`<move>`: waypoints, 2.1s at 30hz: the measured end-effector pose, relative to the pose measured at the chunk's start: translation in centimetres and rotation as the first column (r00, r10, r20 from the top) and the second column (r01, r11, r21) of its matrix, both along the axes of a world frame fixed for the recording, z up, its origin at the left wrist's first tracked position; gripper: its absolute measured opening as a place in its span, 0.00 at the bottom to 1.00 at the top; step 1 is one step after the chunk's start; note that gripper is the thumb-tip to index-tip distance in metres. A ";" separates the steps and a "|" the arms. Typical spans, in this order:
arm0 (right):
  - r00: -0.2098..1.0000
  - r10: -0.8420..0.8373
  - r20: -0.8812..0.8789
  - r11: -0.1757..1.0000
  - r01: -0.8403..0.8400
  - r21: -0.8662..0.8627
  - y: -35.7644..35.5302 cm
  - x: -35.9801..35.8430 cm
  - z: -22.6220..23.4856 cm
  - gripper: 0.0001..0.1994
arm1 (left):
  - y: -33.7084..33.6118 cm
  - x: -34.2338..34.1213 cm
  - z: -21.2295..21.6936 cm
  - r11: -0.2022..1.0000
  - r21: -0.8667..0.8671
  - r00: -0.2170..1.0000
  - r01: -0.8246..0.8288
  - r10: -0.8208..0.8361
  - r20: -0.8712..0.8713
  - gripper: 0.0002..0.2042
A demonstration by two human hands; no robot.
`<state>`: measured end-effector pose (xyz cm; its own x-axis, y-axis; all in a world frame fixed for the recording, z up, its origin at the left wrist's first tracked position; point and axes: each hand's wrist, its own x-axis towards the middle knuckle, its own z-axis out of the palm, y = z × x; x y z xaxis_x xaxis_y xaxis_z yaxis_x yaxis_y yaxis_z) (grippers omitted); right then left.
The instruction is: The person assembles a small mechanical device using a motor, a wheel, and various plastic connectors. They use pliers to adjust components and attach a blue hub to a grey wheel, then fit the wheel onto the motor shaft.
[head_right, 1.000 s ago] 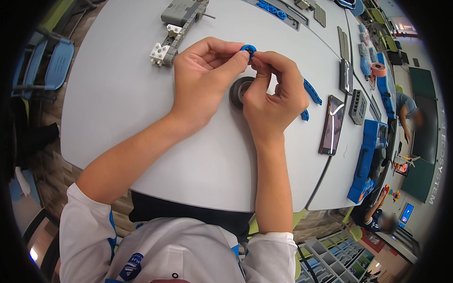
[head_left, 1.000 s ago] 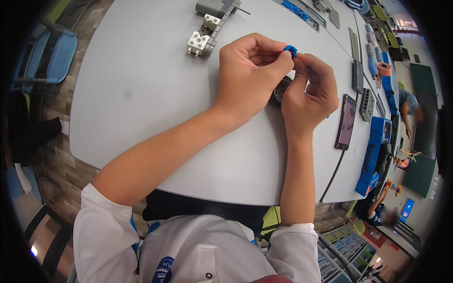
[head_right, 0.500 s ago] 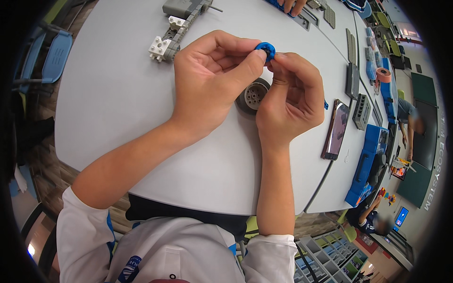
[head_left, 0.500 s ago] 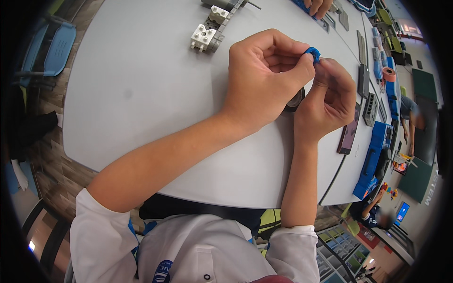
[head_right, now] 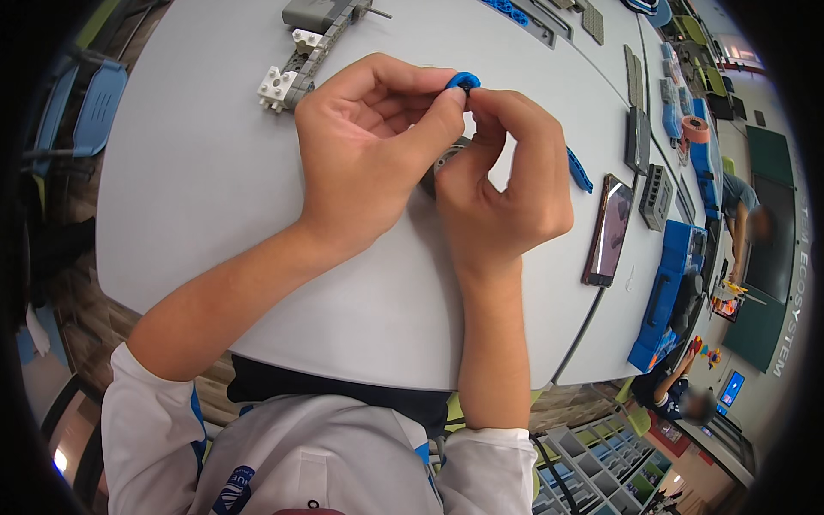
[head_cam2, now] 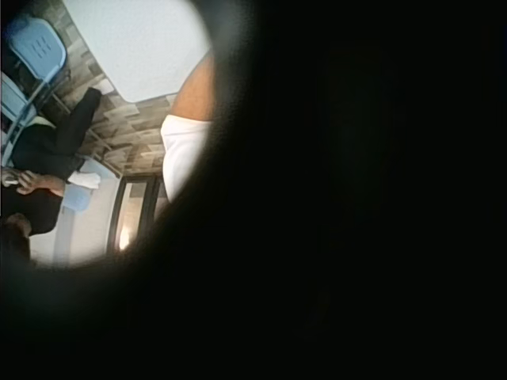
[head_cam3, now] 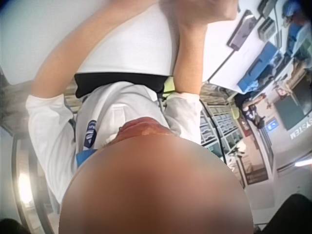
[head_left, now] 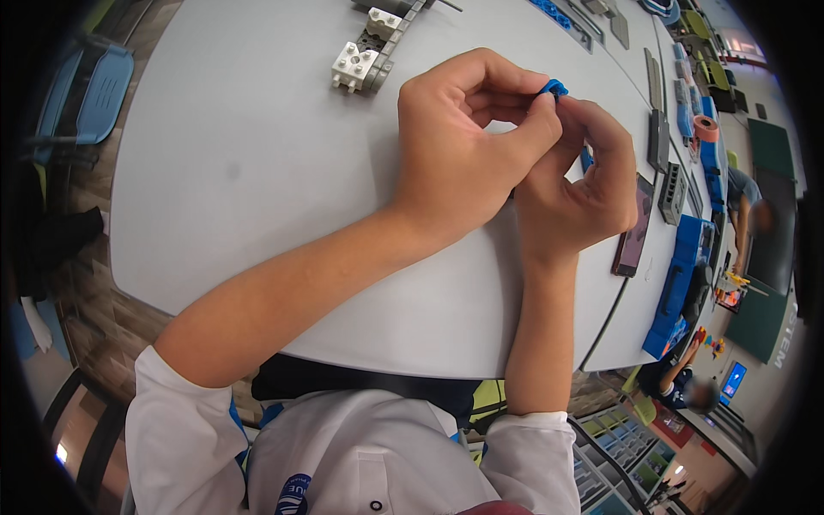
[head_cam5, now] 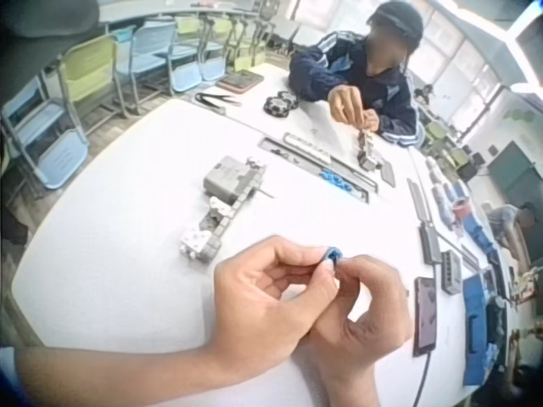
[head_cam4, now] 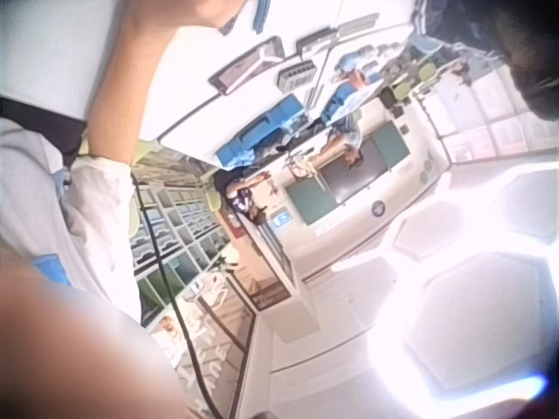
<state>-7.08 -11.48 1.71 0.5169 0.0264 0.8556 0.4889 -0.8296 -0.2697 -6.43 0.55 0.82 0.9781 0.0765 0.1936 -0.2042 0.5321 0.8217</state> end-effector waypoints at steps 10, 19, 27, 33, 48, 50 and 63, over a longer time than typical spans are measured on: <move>0.980 0.163 -0.115 0.930 -0.114 0.349 0.2 0.2 -0.9 0.14 | 0.4 0.0 -0.1 0.994 -0.084 0.990 0.065 -0.075 -0.120 0.08; 0.981 0.174 -0.090 0.939 -0.137 0.317 0.1 0.7 -1.4 0.15 | 0.2 0.0 -0.2 0.982 -0.182 0.974 0.040 -0.079 -0.212 0.06; 0.996 0.024 -0.091 0.993 -0.013 0.114 0.5 0.1 -0.3 0.12 | 0.2 0.2 -0.2 0.997 -0.062 0.991 0.046 -0.054 -0.123 0.06; 0.838 0.323 -0.441 0.784 0.024 0.620 -0.5 0.0 1.0 0.08 | 0.4 0.8 -0.1 0.999 -0.003 0.989 0.042 -0.042 -0.142 0.07; 0.848 -0.138 -0.512 0.958 -0.016 -0.285 -8.2 18.5 2.0 0.11 | 0.6 1.8 -0.3 0.933 -0.103 0.900 0.343 -0.359 -0.247 0.14; 0.850 -0.184 -0.493 0.935 -0.004 -0.355 -7.7 19.2 2.0 0.11 | 0.6 1.8 -0.3 0.928 -0.129 0.894 0.349 -0.371 -0.251 0.13; 0.797 -0.348 -0.494 0.816 -0.002 -0.578 -5.2 20.0 2.9 0.05 | 0.6 1.8 -0.2 0.921 -0.123 0.886 0.371 -0.390 -0.251 0.12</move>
<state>12.93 -16.73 4.63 0.9288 0.2367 0.2850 0.2283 -0.9716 0.0630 -4.63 1.20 0.65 0.9489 -0.3080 -0.0687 0.2452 0.5826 0.7749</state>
